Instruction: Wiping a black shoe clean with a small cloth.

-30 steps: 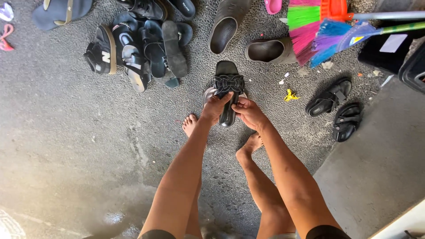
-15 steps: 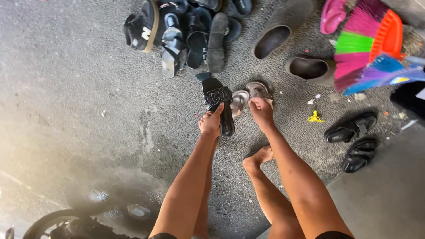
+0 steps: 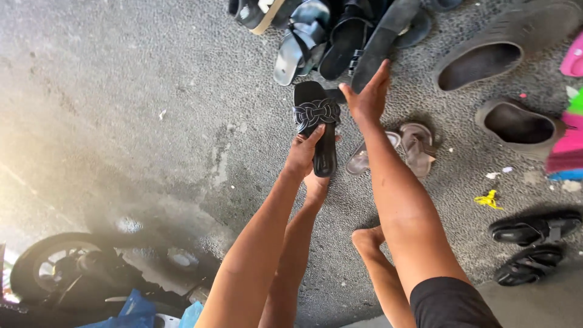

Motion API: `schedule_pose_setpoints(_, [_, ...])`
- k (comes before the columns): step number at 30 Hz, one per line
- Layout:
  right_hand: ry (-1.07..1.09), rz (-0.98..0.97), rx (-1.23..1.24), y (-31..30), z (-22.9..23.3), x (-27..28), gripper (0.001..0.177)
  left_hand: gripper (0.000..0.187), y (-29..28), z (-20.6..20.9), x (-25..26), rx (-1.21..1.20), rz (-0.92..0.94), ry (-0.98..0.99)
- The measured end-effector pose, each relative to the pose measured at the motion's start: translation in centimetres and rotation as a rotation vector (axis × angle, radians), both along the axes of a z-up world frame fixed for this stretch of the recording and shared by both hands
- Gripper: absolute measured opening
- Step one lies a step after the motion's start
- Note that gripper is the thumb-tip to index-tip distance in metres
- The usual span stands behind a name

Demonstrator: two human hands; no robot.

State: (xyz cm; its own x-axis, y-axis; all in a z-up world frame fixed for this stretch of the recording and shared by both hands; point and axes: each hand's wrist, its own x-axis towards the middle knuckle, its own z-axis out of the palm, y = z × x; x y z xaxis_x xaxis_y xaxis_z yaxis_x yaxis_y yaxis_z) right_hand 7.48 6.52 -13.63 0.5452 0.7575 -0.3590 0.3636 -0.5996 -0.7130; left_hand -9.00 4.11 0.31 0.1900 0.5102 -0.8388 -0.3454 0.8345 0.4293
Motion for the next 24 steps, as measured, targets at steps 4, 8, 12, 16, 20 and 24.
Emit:
schedule_pose_setpoints(4, [0.098, -0.051, -0.133, 1.7, 2.2, 0.9, 0.118, 0.020, -0.3, -0.3, -1.4, 0.030, -0.027, 0.037])
schedule_pose_setpoints(8, [0.022, -0.051, 0.110, -0.3, -1.5, 1.2, 0.094, 0.021, -0.6, -0.4, -1.9, 0.028, -0.044, 0.047])
schedule_pose_setpoints(12, [0.811, -0.446, 0.153, -4.2, -2.5, 3.2, 0.046, 0.018, -1.0, 0.5, -0.7, -0.001, 0.014, 0.023])
schedule_pose_setpoints(16, [1.107, -0.593, 0.206, -6.4, 0.3, 4.9, 0.043, 0.020, -1.3, 1.1, 0.2, -0.048, -0.051, 0.082])
schedule_pose_setpoints(20, [1.133, -0.561, 0.132, -9.0, 0.6, 6.2, 0.044, 0.020, -2.3, 0.7, 1.0, -0.033, -0.117, 0.092])
schedule_pose_setpoints(24, [0.743, -0.278, -0.083, -10.7, 4.3, 8.0, 0.043, 0.021, -2.7, 2.5, 2.3, -0.003, -0.218, 0.034])
